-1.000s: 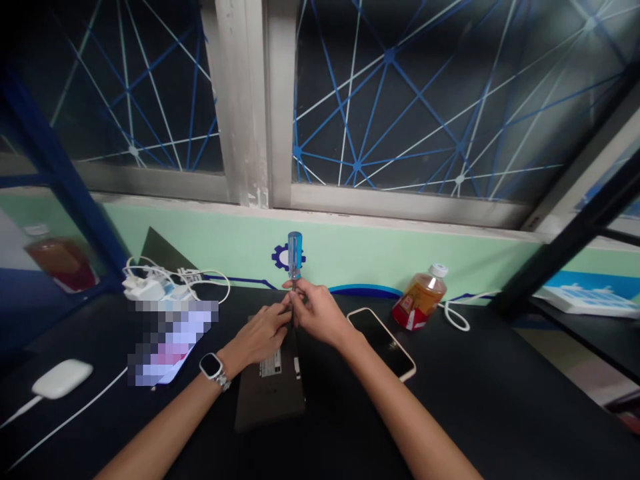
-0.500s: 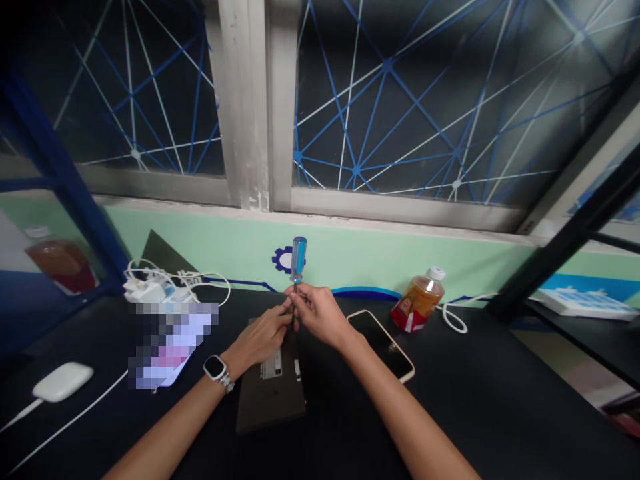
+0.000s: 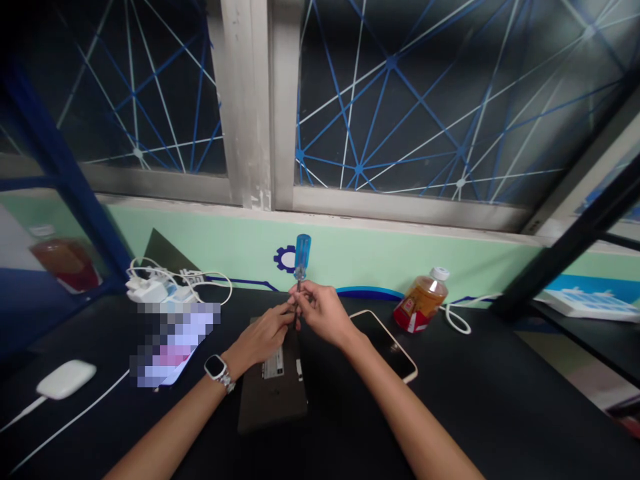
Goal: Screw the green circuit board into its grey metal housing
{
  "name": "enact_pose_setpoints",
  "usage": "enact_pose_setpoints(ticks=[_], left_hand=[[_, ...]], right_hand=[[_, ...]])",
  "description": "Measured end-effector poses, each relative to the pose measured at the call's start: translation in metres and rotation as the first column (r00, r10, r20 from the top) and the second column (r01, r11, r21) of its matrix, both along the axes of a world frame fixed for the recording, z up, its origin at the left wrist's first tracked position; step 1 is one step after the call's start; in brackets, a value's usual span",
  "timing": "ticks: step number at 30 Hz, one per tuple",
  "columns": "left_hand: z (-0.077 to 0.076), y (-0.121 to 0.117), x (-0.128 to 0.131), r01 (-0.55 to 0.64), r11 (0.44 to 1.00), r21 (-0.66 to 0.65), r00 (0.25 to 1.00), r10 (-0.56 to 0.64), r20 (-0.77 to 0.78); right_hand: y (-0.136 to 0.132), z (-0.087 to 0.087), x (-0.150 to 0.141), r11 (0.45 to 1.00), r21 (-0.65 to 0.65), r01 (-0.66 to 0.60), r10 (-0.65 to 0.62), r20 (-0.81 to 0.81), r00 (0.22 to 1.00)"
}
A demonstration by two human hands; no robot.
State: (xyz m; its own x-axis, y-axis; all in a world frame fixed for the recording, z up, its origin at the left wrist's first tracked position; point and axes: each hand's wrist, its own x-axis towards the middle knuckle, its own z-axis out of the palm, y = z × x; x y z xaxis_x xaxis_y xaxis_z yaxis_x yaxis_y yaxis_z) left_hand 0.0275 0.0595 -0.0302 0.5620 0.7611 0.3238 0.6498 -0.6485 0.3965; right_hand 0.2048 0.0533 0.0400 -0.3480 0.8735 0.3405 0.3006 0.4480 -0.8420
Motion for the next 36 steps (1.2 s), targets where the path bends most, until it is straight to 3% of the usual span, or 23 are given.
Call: enact_pose_setpoints(ticks=[5,11,14,18,23,30,33,36], left_hand=[[0.004,0.0,-0.005,0.03,0.999,-0.038,0.986,-0.023,0.168],[0.013,0.002,-0.001,0.148,0.977,-0.155,0.884,-0.06,0.464],[0.014,0.002,0.002,0.169,0.962,-0.216,0.849,-0.031,0.528],[0.01,0.005,0.007,0.088,0.972,-0.218,0.81,0.058,0.584],[0.007,0.007,0.01,-0.016,0.981,-0.194,0.807,0.127,0.576],[0.013,0.002,0.008,0.18,0.961,-0.209,0.811,-0.025,0.584],[0.011,0.001,0.008,0.186,0.954,-0.237,0.799,-0.006,0.602],[0.007,0.002,0.009,0.175,0.95,-0.26,0.768,0.034,0.64]], right_hand=[[0.001,0.0,0.001,0.996,-0.018,-0.083,0.082,-0.037,0.996],[0.002,-0.002,-0.001,0.991,-0.035,-0.126,0.124,-0.047,0.991],[0.002,-0.001,-0.001,0.998,-0.024,-0.056,0.056,-0.001,0.998],[0.005,-0.004,0.0,0.987,0.102,0.127,-0.131,0.034,0.991],[0.007,-0.003,0.001,0.989,0.103,0.106,-0.115,0.076,0.99],[0.002,-0.001,0.003,0.996,0.071,0.049,-0.056,0.105,0.993],[0.002,-0.003,0.003,1.0,0.014,0.017,-0.018,0.071,0.997],[0.004,-0.004,0.001,0.998,0.041,0.053,-0.055,0.057,0.997]])
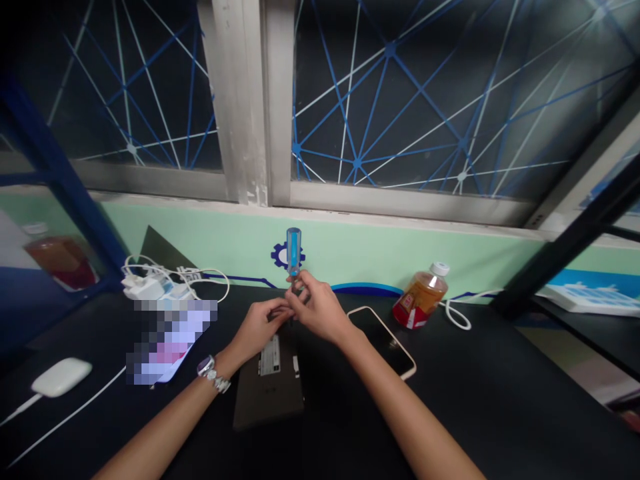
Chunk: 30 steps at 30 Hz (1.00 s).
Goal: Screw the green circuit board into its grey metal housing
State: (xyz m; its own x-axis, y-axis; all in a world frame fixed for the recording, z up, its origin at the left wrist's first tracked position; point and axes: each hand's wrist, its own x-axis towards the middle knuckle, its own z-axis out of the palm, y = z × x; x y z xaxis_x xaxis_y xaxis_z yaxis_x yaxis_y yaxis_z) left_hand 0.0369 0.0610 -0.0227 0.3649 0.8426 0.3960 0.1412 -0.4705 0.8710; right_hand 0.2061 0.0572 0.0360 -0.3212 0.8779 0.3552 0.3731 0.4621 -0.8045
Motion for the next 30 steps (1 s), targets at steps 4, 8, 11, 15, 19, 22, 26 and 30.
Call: enact_pose_setpoints(ticks=[4,8,11,15,19,22,26,30], left_hand=[[-0.0014,-0.0001,0.0015,-0.091,0.996,0.004,0.996,0.091,0.014],[0.001,-0.0003,0.0006,-0.116,0.993,0.028,0.993,0.116,-0.006],[0.0038,-0.0005,-0.0018,-0.034,0.999,0.042,0.999,0.035,-0.016],[0.0044,-0.0003,-0.0041,0.052,0.998,0.03,0.998,-0.05,-0.048],[0.001,0.0003,-0.0037,0.057,0.998,-0.01,0.997,-0.058,-0.047],[-0.0009,0.0003,-0.0021,0.017,0.999,-0.04,1.0,-0.017,0.002],[0.0002,-0.0013,0.0007,-0.104,0.994,-0.025,0.995,0.104,0.001],[0.003,-0.0025,-0.0005,-0.104,0.995,0.002,0.995,0.104,-0.01]], right_hand=[[0.0036,-0.0025,-0.0004,0.998,0.019,0.053,-0.052,-0.013,0.999],[0.004,-0.0029,0.0019,0.997,0.041,0.06,-0.062,0.054,0.997],[0.0028,-0.0021,0.0039,0.996,0.055,0.065,-0.071,0.109,0.992],[0.0014,-0.003,0.0035,1.0,0.001,0.012,-0.012,0.074,0.997],[-0.0003,-0.0043,0.0003,0.994,-0.075,-0.081,0.078,-0.036,0.996],[-0.0008,-0.0037,-0.0016,0.998,-0.041,-0.041,0.041,-0.014,0.999],[0.0008,-0.0023,-0.0017,0.997,0.042,0.07,-0.071,0.038,0.997],[0.0012,-0.0007,-0.0005,0.999,0.014,0.033,-0.033,0.058,0.998]])
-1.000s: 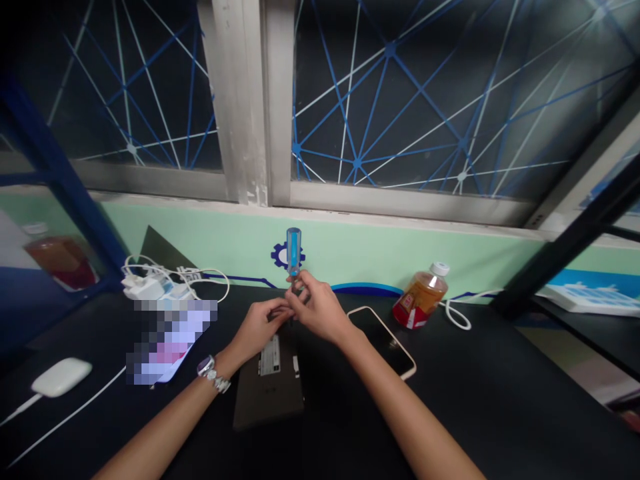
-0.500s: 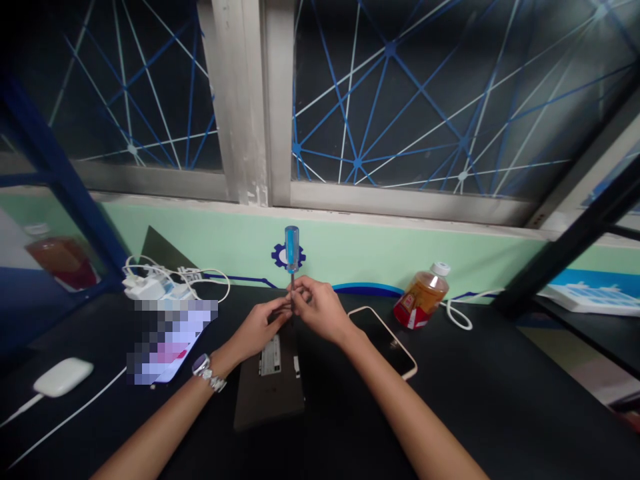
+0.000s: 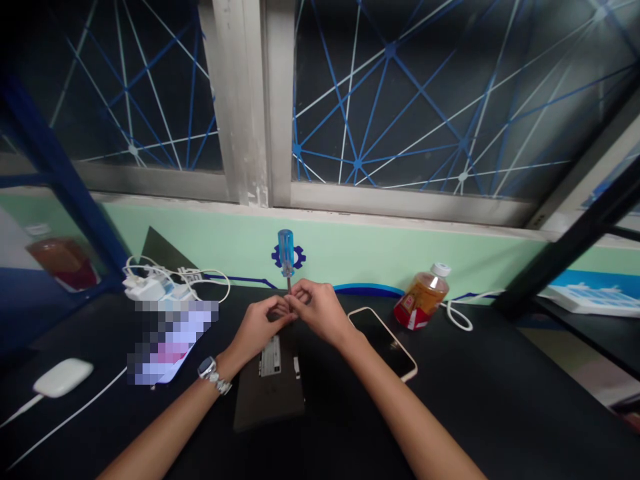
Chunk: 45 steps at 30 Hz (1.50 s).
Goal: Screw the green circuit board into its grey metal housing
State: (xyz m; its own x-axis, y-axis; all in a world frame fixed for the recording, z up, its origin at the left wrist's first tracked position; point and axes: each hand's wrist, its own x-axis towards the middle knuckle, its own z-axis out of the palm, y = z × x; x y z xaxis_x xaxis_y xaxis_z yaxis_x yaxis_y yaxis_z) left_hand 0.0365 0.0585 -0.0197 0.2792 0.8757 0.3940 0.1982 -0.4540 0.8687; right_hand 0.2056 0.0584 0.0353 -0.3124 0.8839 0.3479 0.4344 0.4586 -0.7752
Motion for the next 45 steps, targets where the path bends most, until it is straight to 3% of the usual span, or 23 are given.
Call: enact_pose_setpoints(ticks=[6,13,18,21,29,33,37,45], left_hand=[[-0.001,0.002,-0.007,0.143,0.99,0.006,0.989,-0.142,-0.051],[0.003,0.0,-0.005,0.098,0.995,0.004,0.995,-0.098,-0.017],[0.014,-0.005,-0.014,0.071,0.997,0.013,0.997,-0.071,-0.019],[0.015,-0.011,-0.025,0.064,0.998,-0.007,0.996,-0.065,-0.06],[0.004,-0.038,-0.035,0.067,0.996,-0.053,0.991,-0.073,-0.112],[0.005,-0.044,-0.032,0.047,0.996,-0.074,0.991,-0.056,-0.122],[0.003,-0.046,-0.031,0.05,0.994,-0.098,0.991,-0.062,-0.122],[-0.012,-0.046,-0.023,0.09,0.966,-0.241,0.995,-0.078,0.061]], right_hand=[[-0.003,-0.001,0.0,0.999,-0.016,-0.043,0.043,0.021,0.999],[-0.005,0.003,0.0,0.993,-0.031,-0.116,0.112,-0.112,0.987],[-0.009,0.005,0.009,0.996,-0.042,-0.082,0.069,-0.259,0.963],[-0.017,-0.002,0.018,0.994,-0.09,-0.069,0.028,-0.397,0.917],[-0.059,-0.031,0.025,0.978,-0.204,-0.037,-0.122,-0.713,0.691],[-0.069,-0.04,0.021,0.968,-0.247,-0.03,-0.178,-0.769,0.615],[-0.072,-0.047,0.02,0.955,-0.292,-0.042,-0.213,-0.782,0.586],[-0.076,-0.049,0.011,0.931,-0.363,-0.039,-0.287,-0.795,0.535]])
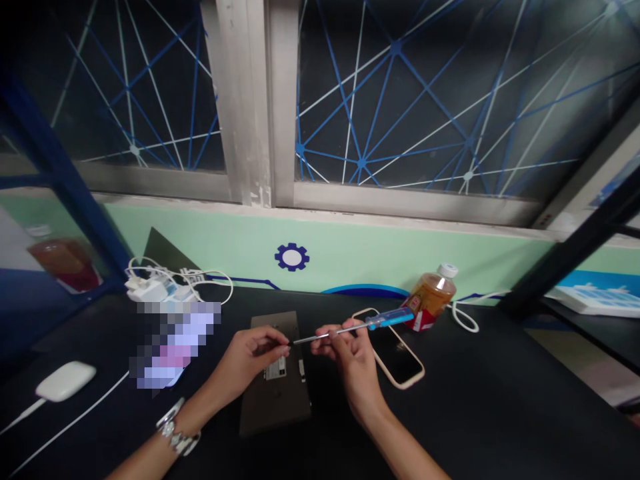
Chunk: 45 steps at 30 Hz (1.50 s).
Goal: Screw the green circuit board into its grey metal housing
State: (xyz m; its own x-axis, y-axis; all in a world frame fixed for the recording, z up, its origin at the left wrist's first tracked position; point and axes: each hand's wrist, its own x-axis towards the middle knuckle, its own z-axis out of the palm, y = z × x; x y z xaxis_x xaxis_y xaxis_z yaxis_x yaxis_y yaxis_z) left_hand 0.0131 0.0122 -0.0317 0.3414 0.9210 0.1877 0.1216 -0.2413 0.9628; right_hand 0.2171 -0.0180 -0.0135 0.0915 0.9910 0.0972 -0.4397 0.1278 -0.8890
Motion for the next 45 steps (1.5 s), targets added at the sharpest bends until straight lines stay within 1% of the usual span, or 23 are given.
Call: enact_pose_setpoints(ticks=[2,4,5,7,9,11,13,16,18,20,22,25,27,29,32,34,36,38,40,42,43,44,45], left_hand=[[0.003,-0.001,0.001,-0.002,1.0,0.014,1.0,0.002,-0.001],[0.012,0.0,-0.004,-0.003,0.994,0.105,0.998,0.01,-0.065],[0.018,0.001,-0.009,-0.005,0.984,0.179,0.993,0.026,-0.119],[0.031,0.006,-0.026,0.026,0.945,0.325,0.966,0.06,-0.251],[0.038,0.013,-0.05,0.037,0.923,0.383,0.928,0.11,-0.356],[0.037,0.022,-0.076,0.063,0.93,0.363,0.868,0.129,-0.48],[0.029,0.03,-0.096,0.062,0.946,0.318,0.809,0.139,-0.571],[0.015,0.037,-0.113,0.018,0.967,0.255,0.754,0.155,-0.639],[0.011,0.038,-0.117,-0.001,0.977,0.215,0.743,0.144,-0.653],[0.012,0.037,-0.117,-0.001,0.98,0.198,0.753,0.131,-0.645],[0.014,0.033,-0.113,0.006,0.973,0.232,0.775,0.142,-0.615],[0.011,0.023,-0.093,0.002,0.945,0.327,0.8,0.194,-0.567],[0.003,0.013,-0.072,-0.019,0.944,0.33,0.795,0.215,-0.568],[-0.008,0.004,-0.05,0.039,0.964,0.263,0.789,0.132,-0.6],[-0.02,-0.003,-0.024,0.041,0.966,0.257,0.803,0.122,-0.584],[-0.022,-0.004,-0.016,0.036,0.965,0.261,0.818,0.121,-0.562],[-0.018,-0.004,-0.014,0.023,0.96,0.279,0.821,0.141,-0.554],[-0.011,-0.005,-0.015,-0.022,0.942,0.335,0.808,0.215,-0.549],[-0.003,-0.007,-0.019,-0.088,0.906,0.415,0.773,0.325,-0.545],[0.002,-0.008,-0.022,-0.13,0.869,0.478,0.719,0.414,-0.559],[0.003,-0.007,-0.023,-0.132,0.858,0.496,0.689,0.439,-0.577],[0.004,-0.007,-0.025,-0.125,0.853,0.506,0.662,0.452,-0.598],[0.004,-0.006,-0.025,-0.115,0.849,0.515,0.638,0.461,-0.617]], right_hand=[[-0.001,0.002,-0.001,1.0,-0.005,0.005,-0.005,-0.025,1.0],[-0.001,0.004,0.0,1.0,-0.009,0.017,-0.017,-0.044,0.999],[-0.001,0.005,0.002,1.0,-0.008,0.026,-0.027,-0.049,0.998],[0.001,0.006,0.006,0.999,-0.006,0.046,-0.046,-0.044,0.998],[0.004,0.005,0.011,0.999,-0.008,0.054,-0.054,-0.026,0.998],[0.005,0.003,0.015,0.999,-0.019,0.049,-0.049,-0.007,0.999],[0.006,0.001,0.016,0.999,-0.032,0.032,-0.032,0.009,0.999],[0.006,-0.001,0.016,0.999,-0.046,0.016,-0.015,0.032,0.999],[0.006,-0.002,0.017,0.998,-0.058,0.005,-0.002,0.045,0.999],[0.007,-0.002,0.019,0.997,-0.077,-0.015,0.02,0.061,0.998],[0.009,-0.001,0.023,0.994,-0.105,-0.037,0.046,0.089,0.995],[0.012,0.003,0.031,0.984,-0.17,-0.059,0.089,0.179,0.98],[0.014,0.005,0.038,0.968,-0.237,-0.083,0.151,0.288,0.946],[0.015,0.005,0.044,0.946,-0.301,-0.118,0.244,0.425,0.871],[0.013,0.0,0.049,0.926,-0.357,-0.126,0.339,0.637,0.692],[0.011,-0.005,0.049,0.931,-0.36,-0.059,0.327,0.751,0.574],[0.01,-0.009,0.049,0.941,-0.339,0.02,0.289,0.832,0.474],[0.009,-0.012,0.048,0.95,-0.301,0.079,0.256,0.899,0.357],[0.009,-0.013,0.048,0.968,-0.23,0.104,0.21,0.962,0.172],[0.008,-0.013,0.048,0.982,-0.145,0.117,0.153,0.986,-0.067],[0.006,-0.013,0.047,0.986,-0.106,0.125,0.128,0.975,-0.183],[0.005,-0.011,0.046,0.988,-0.073,0.135,0.109,0.954,-0.279],[0.003,-0.009,0.044,0.989,-0.037,0.145,0.087,0.932,-0.352]])
